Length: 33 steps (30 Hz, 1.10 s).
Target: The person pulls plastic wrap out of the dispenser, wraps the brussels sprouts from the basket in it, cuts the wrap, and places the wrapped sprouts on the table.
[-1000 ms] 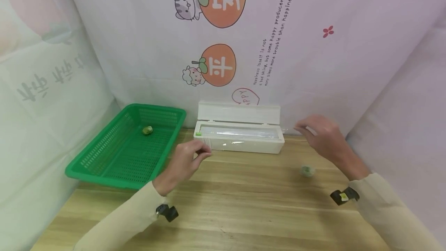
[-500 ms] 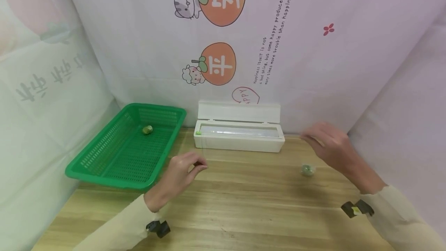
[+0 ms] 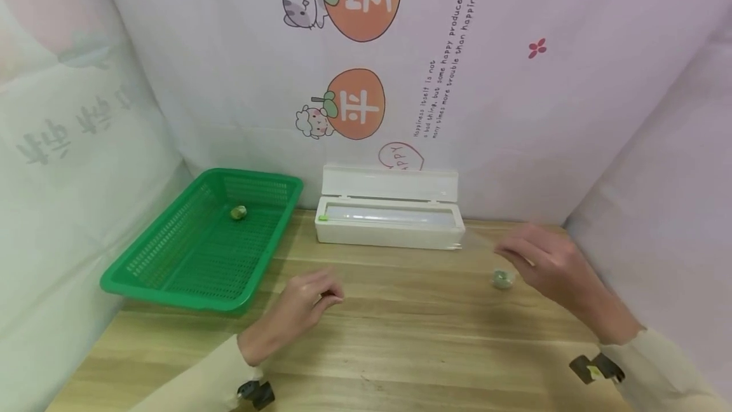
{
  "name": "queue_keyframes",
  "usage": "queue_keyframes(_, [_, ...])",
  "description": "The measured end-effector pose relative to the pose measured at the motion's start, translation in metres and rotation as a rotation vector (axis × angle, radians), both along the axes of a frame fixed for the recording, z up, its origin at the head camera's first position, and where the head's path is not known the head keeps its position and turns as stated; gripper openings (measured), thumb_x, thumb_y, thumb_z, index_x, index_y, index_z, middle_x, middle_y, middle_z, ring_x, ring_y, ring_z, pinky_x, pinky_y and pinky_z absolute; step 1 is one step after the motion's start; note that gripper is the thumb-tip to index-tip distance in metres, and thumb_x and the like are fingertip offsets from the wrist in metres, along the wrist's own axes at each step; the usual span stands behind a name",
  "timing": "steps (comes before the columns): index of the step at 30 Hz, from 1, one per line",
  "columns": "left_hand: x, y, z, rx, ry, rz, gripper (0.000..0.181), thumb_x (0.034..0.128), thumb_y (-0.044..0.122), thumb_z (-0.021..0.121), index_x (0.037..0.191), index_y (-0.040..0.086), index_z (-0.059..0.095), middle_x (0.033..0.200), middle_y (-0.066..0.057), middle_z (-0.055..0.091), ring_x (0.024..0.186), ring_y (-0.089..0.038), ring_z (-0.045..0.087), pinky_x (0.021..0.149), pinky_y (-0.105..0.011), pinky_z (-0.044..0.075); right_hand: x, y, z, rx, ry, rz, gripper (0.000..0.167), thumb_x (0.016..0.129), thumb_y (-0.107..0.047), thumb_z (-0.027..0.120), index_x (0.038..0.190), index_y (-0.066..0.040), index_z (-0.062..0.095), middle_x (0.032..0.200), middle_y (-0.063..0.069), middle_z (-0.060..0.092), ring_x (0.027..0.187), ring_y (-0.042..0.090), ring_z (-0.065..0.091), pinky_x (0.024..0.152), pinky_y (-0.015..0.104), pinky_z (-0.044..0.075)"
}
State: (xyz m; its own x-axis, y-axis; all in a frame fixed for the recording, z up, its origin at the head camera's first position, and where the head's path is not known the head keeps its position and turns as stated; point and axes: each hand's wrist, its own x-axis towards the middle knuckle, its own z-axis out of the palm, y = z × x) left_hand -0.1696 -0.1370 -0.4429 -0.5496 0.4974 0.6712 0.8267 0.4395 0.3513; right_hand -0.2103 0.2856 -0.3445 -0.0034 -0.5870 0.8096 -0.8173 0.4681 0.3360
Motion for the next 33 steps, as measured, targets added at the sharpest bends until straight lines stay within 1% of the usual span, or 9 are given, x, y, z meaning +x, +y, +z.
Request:
queue_keyframes(4, [0.005,-0.012,-0.004,-0.035,0.038,0.014,0.02,0.0813,-0.005,0.084,0.088,0.009,0.071,0.085,0.003,0.071,0.079,-0.008,0.07,0.075,-0.011,0.058,0.01,-0.002,-0.008,0.069,0.009,0.039,0.042,0.111,-0.016,0.052,0.081,0.0,0.076,0.077,0.007,0.072,0.066,0.023,0.067,0.062,0.035,0.057])
queue_keyframes(8, [0.01,-0.02,0.0,-0.148,0.116,0.051,0.019,0.0805,-0.002,0.085,0.086,0.01,0.072,0.085,0.004,0.071,0.079,-0.007,0.07,0.075,-0.01,0.058,0.018,-0.005,-0.018,0.127,0.02,0.085,0.041,0.111,-0.01,0.05,0.08,0.0,0.074,0.076,0.006,0.071,0.066,0.021,0.066,0.061,0.035,0.058])
queue_keyframes(10, [0.012,-0.022,0.001,-0.202,0.153,0.06,0.019,0.0787,-0.002,0.087,0.084,0.011,0.073,0.084,0.004,0.07,0.078,-0.007,0.069,0.074,-0.011,0.058,0.021,-0.005,-0.025,0.162,0.029,0.089,0.041,0.111,-0.007,0.049,0.08,-0.001,0.075,0.076,0.006,0.072,0.067,0.021,0.067,0.06,0.035,0.059])
queue_keyframes(12, [0.013,-0.023,0.002,-0.248,0.169,0.063,0.021,0.0774,-0.002,0.088,0.083,0.011,0.073,0.083,0.004,0.069,0.078,-0.006,0.067,0.071,-0.012,0.058,0.025,-0.004,-0.033,0.204,0.035,0.081,0.041,0.11,-0.003,0.046,0.081,-0.001,0.075,0.077,0.006,0.073,0.068,0.02,0.068,0.061,0.034,0.06])
queue_keyframes(16, [0.013,-0.026,0.0,-0.33,0.136,0.058,0.021,0.0786,-0.001,0.088,0.085,0.012,0.073,0.085,0.004,0.068,0.078,-0.006,0.066,0.07,-0.013,0.057,0.03,-0.002,-0.05,0.283,0.028,0.045,0.043,0.11,0.001,0.042,0.083,-0.004,0.074,0.08,0.003,0.074,0.072,0.018,0.07,0.063,0.033,0.062])
queue_keyframes(23, [0.008,-0.026,-0.014,-0.437,0.092,0.067,0.013,0.0837,0.007,0.086,0.085,0.015,0.076,0.089,0.005,0.073,0.084,-0.008,0.07,0.072,-0.016,0.06,0.03,0.0,-0.081,0.359,-0.059,0.019,0.045,0.111,0.0,0.036,0.086,-0.01,0.073,0.083,-0.004,0.072,0.077,0.013,0.067,0.066,0.027,0.06])
queue_keyframes(28, [0.005,-0.025,-0.022,-0.486,0.02,0.068,0.01,0.0872,0.008,0.083,0.086,0.015,0.076,0.089,0.004,0.074,0.083,-0.009,0.07,0.072,-0.016,0.06,0.029,0.003,-0.099,0.441,-0.129,-0.026,0.05,0.113,-0.004,0.028,0.088,-0.012,0.071,0.085,-0.007,0.069,0.081,0.011,0.064,0.07,0.026,0.059])
queue_keyframes(30, [0.004,-0.025,-0.025,-0.501,-0.007,0.07,0.01,0.0891,0.009,0.082,0.086,0.015,0.075,0.087,0.005,0.073,0.081,-0.008,0.068,0.071,-0.017,0.059,0.028,0.003,-0.104,0.464,-0.141,-0.033,0.043,0.109,-0.002,0.034,0.088,-0.012,0.071,0.085,-0.006,0.07,0.081,0.012,0.064,0.071,0.027,0.059])
queue_keyframes(33, [0.002,-0.025,-0.028,-0.516,-0.05,0.074,0.012,0.0911,0.01,0.08,0.084,0.016,0.074,0.084,0.007,0.07,0.077,-0.005,0.064,0.067,-0.017,0.058,0.025,0.001,-0.11,0.496,-0.15,-0.047,0.026,0.094,-0.002,0.048,0.087,-0.013,0.071,0.084,-0.006,0.069,0.08,0.012,0.063,0.07,0.027,0.058])
